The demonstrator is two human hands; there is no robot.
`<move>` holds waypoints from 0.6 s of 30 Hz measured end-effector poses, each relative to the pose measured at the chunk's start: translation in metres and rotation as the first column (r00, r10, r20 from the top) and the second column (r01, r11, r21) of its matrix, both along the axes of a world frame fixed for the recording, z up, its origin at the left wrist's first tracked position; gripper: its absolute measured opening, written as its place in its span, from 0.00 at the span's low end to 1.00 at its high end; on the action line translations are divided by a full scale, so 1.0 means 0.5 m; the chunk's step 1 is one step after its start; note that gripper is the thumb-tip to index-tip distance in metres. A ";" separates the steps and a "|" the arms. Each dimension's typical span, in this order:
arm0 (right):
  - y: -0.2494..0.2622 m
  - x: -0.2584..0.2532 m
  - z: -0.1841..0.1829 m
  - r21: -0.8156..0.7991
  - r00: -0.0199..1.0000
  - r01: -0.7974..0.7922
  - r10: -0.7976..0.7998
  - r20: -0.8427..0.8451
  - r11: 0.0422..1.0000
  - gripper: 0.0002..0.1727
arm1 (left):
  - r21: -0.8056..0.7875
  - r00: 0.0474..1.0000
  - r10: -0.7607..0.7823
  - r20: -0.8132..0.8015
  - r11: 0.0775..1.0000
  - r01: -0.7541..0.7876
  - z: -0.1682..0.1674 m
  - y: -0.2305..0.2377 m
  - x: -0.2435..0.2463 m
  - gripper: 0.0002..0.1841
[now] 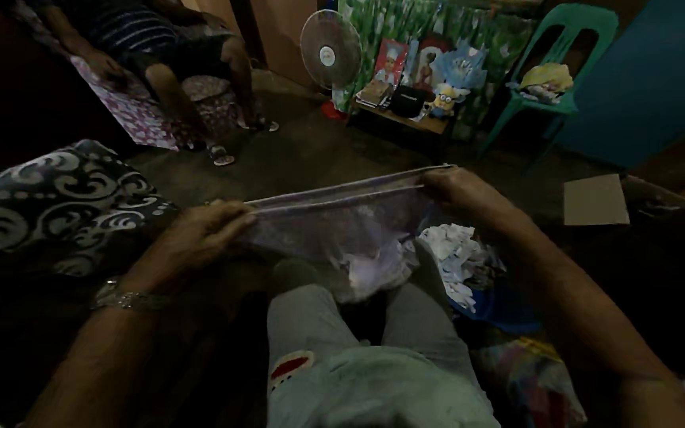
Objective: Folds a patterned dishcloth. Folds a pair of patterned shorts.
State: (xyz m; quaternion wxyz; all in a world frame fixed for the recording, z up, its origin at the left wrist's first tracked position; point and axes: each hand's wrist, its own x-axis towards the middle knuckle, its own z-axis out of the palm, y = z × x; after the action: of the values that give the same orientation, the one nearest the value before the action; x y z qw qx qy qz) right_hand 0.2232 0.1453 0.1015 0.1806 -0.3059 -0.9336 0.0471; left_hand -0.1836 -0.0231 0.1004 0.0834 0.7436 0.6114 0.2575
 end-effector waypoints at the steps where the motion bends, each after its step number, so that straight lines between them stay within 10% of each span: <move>1: -0.008 -0.006 -0.009 0.072 0.994 -0.017 0.025 -0.103 0.997 0.09 | 0.057 1.000 0.009 0.016 0.998 -0.010 0.000 -0.005 0.011 0.11; 3: -0.013 -0.015 -0.069 0.102 0.994 -0.036 0.046 -0.098 0.994 0.07 | 0.026 0.994 -0.034 -0.103 0.999 0.037 -0.040 0.007 0.006 0.09; 7: 0.014 0.001 -0.109 -0.377 0.917 0.201 -0.038 0.396 0.904 0.16 | -0.146 0.911 -0.008 -0.413 0.988 -0.058 -0.089 0.026 -0.036 0.16; 13: 0.019 0.027 -0.042 -0.598 0.980 -0.124 0.005 -0.198 0.792 0.13 | -0.001 0.986 -0.110 0.126 0.994 0.111 -0.020 0.008 -0.016 0.07; 18: 0.022 0.037 -0.031 -0.631 0.767 -0.523 -0.007 -0.642 0.573 0.15 | 0.100 0.657 -0.266 0.705 0.955 0.280 0.006 -0.029 0.046 0.08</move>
State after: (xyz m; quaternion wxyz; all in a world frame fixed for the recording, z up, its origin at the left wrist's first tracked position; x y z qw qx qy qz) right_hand 0.2415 0.1565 0.0862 0.2939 -0.1744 -0.7497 0.5667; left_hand -0.1604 -0.0373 0.1034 0.3571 0.6684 0.4151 0.5034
